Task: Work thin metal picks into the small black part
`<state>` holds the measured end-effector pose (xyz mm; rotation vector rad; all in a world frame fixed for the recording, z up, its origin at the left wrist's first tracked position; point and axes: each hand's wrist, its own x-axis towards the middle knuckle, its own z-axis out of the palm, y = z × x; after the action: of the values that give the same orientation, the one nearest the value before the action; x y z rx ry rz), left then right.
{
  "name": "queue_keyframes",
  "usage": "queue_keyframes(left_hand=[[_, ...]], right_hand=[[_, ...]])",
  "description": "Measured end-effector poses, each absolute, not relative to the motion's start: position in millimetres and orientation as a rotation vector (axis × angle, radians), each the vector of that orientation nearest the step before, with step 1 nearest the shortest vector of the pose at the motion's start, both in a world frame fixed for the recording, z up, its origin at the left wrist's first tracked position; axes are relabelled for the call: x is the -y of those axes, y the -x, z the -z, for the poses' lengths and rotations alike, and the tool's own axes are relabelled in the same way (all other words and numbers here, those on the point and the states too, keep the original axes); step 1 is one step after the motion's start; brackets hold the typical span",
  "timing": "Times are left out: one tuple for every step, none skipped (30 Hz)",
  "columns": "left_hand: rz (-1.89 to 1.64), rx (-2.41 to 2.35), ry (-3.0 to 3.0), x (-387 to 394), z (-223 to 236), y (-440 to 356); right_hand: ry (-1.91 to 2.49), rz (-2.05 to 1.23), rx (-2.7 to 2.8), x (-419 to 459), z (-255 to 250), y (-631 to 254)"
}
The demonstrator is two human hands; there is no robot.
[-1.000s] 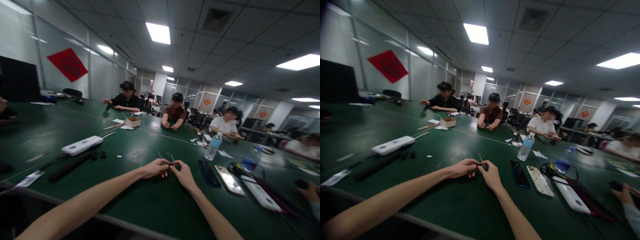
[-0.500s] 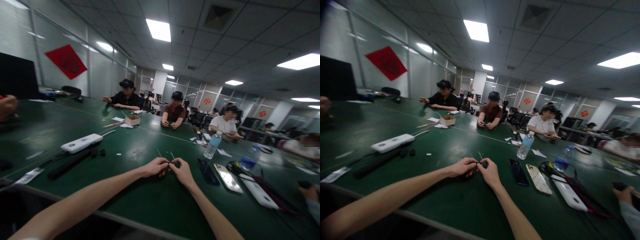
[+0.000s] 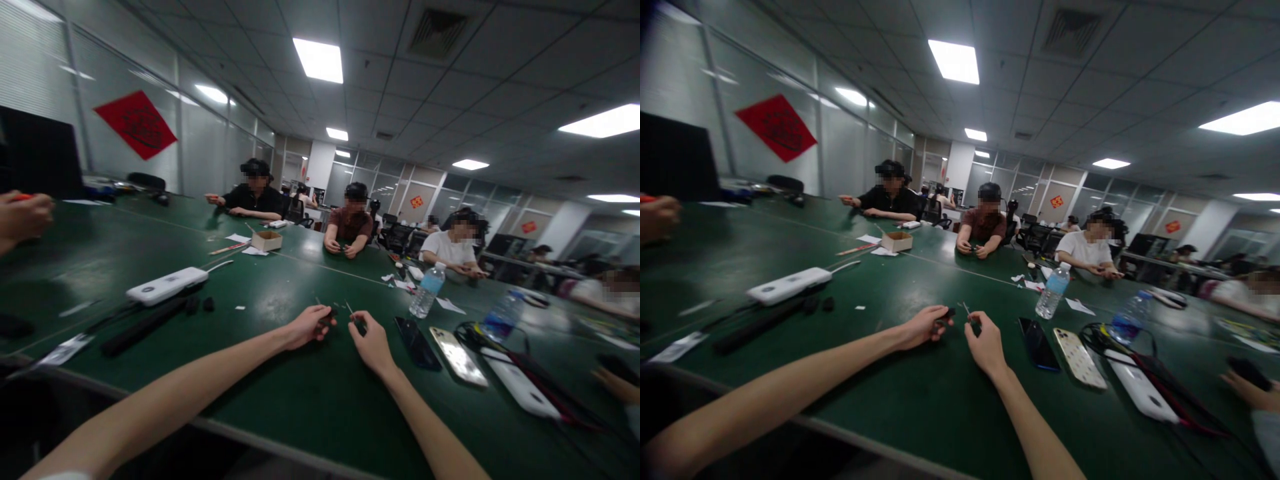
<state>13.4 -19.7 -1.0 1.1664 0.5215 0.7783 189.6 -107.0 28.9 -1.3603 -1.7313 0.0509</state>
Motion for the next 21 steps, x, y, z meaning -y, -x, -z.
queue_keyframes(left_hand=[[-0.797,-0.529,-1.149,18.1,1.0,-13.1],[-0.816,-0.537,-1.135,16.9,0.8,-12.6],[-0.838,-0.543,-1.124,16.1,0.2,-12.2],[-0.859,-0.547,-1.118,15.8,-0.5,-11.6],[-0.878,-0.55,-1.114,15.8,-1.4,-11.1],[-0.895,-0.555,-1.112,16.2,-2.5,-10.6],[-0.91,-0.559,-1.111,16.7,-3.4,-10.3],[-0.924,-0.563,-1.11,17.2,-4.3,-10.0],[-0.936,-0.565,-1.11,17.7,-4.9,-9.8],[-0.945,-0.566,-1.109,17.9,-5.2,-9.6],[-0.953,-0.565,-1.109,17.8,-5.3,-9.5],[-0.958,-0.561,-1.108,17.5,-5.1,-9.4],[-0.96,-0.558,-1.109,17.0,-4.8,-9.3],[-0.958,-0.555,-1.11,16.3,-4.4,-9.1],[-0.955,-0.552,-1.112,15.6,-4.1,-8.8],[-0.95,-0.547,-1.114,15.0,-3.9,-8.4],[-0.945,-0.54,-1.116,14.6,-4.0,-8.0],[-0.939,-0.533,-1.116,14.5,-4.4,-7.6],[-0.933,-0.527,-1.116,14.6,-5.0,-7.1],[-0.925,-0.522,-1.117,15.0,-5.7,-6.7],[-0.918,-0.518,-1.118,15.5,-6.6,-6.3]], right_hand=[[1.348,-0.038,1.77,107.3,-28.0,-189.0],[1.336,-0.027,1.81,107.3,-26.8,-188.2],[1.325,-0.016,1.846,107.1,-25.5,-187.5],[1.319,-0.007,1.88,106.9,-24.2,-186.8],[1.315,0.0,1.912,106.6,-23.0,-186.4],[1.314,0.006,1.94,106.5,-22.1,-186.2],[1.315,0.01,1.963,106.4,-21.4,-186.2],[1.317,0.014,1.982,106.4,-21.1,-186.4],[1.32,0.017,1.997,106.5,-20.9,-186.7],[1.324,0.021,2.006,106.7,-20.9,-187.1],[1.329,0.028,2.008,106.9,-21.1,-187.5],[1.336,0.033,2.009,107.1,-21.3,-187.8],[1.342,0.039,2.006,107.2,-21.5,-188.1],[1.347,0.044,2.004,107.3,-21.7,-188.4],[1.351,0.048,2.003,107.2,-21.8,-188.5],[1.353,0.052,2.002,107.2,-21.9,-188.6],[1.354,0.054,2.001,107.0,-21.8,-188.6],[1.355,0.057,2.0,106.9,-21.7,-188.6],[1.358,0.062,1.998,106.7,-21.5,-188.5],[1.361,0.067,1.997,106.6,-21.3,-188.4],[1.366,0.073,1.995,106.5,-21.2,-188.4]])
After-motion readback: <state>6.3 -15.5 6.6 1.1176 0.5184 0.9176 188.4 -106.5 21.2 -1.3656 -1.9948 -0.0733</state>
